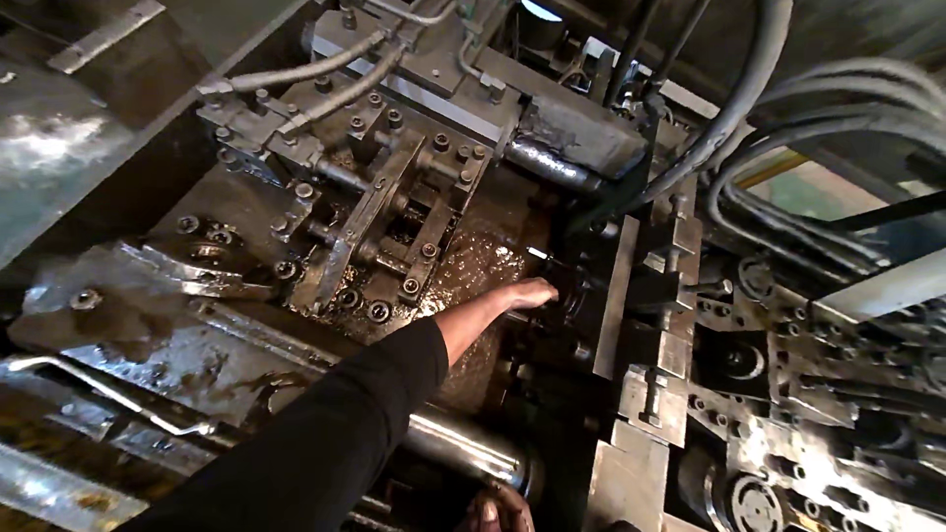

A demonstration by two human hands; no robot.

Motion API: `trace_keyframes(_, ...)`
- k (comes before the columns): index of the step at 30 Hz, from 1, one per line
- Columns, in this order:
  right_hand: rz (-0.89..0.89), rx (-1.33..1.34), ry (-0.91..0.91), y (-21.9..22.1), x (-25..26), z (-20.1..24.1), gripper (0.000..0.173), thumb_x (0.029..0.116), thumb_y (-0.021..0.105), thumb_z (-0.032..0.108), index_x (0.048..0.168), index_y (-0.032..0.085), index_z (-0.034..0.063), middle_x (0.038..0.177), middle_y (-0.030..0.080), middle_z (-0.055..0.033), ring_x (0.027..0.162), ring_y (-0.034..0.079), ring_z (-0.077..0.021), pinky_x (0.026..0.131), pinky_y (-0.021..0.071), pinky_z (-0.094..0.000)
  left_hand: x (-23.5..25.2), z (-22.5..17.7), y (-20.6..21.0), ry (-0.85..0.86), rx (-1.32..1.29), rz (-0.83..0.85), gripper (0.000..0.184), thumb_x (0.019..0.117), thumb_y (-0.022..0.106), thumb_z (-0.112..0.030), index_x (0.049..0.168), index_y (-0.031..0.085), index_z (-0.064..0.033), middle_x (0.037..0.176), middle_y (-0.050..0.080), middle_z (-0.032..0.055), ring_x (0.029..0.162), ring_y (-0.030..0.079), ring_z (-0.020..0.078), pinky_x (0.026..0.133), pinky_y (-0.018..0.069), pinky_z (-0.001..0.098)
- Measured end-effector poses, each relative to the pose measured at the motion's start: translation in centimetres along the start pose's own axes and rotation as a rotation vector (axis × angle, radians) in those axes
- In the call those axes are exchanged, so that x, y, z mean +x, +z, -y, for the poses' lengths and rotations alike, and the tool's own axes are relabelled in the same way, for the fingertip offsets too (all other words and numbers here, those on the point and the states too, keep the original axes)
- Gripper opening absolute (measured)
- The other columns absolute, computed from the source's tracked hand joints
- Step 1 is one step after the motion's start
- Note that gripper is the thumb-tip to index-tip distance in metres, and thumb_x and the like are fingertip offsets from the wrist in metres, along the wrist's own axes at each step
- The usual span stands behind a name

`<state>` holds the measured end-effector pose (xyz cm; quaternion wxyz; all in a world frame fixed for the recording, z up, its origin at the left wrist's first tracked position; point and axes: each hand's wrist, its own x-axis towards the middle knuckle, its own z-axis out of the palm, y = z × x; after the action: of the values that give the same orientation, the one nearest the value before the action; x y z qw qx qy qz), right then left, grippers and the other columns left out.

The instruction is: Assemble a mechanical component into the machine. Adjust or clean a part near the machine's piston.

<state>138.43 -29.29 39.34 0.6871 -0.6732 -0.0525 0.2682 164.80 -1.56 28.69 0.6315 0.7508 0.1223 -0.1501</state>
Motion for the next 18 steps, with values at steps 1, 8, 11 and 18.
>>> trace_keyframes(1,-0.007,-0.010,0.005,0.4,0.7,0.1,0.023,0.1022,0.052,0.006,0.122,0.059,-0.0034,0.089,0.068,-0.0089,0.072,0.067,-0.0160,0.067,0.0614,-0.0341,-0.3,0.0,-0.3,0.002,0.030,0.023,0.039,0.1089,0.046,-0.025,0.132,0.065,-0.0010,0.134,0.064,0.0222,0.127,0.059,0.0351,0.108,0.0439,0.0586)
trace_keyframes(8,-0.090,-0.030,-0.091,2.6,5.9,1.9,0.027,0.1013,0.049,0.002,0.126,0.058,-0.0050,0.087,0.068,-0.0101,0.066,0.067,-0.0166,0.061,0.0615,-0.0324,-1.2,1.6,-0.6,0.112,0.335,0.083,0.084,0.0820,0.087,-0.022,0.155,0.047,-0.0120,0.144,0.059,0.0199,0.132,0.057,0.0387,0.110,0.0443,0.0636)
trace_keyframes(11,-0.087,-0.031,-0.171,3.5,7.5,3.5,0.026,0.1019,0.049,0.002,0.125,0.059,-0.0029,0.089,0.068,-0.0088,0.066,0.066,-0.0162,0.061,0.0610,-0.0316,-1.6,1.1,0.1,0.117,0.363,0.038,0.084,0.0813,0.088,-0.028,0.154,0.048,-0.0143,0.141,0.062,0.0180,0.130,0.059,0.0377,0.109,0.0463,0.0617)
trace_keyframes(18,0.295,-0.146,-0.442,11.0,13.8,9.4,0.025,0.1041,0.052,0.009,0.127,0.057,0.0014,0.099,0.068,0.0026,0.080,0.067,-0.0097,0.070,0.0614,-0.0280,-6.8,0.8,0.2,0.111,0.292,-0.014,0.061,0.0966,0.069,-0.017,0.154,0.048,-0.0125,0.148,0.057,0.0179,0.139,0.052,0.0360,0.115,0.0414,0.0586)
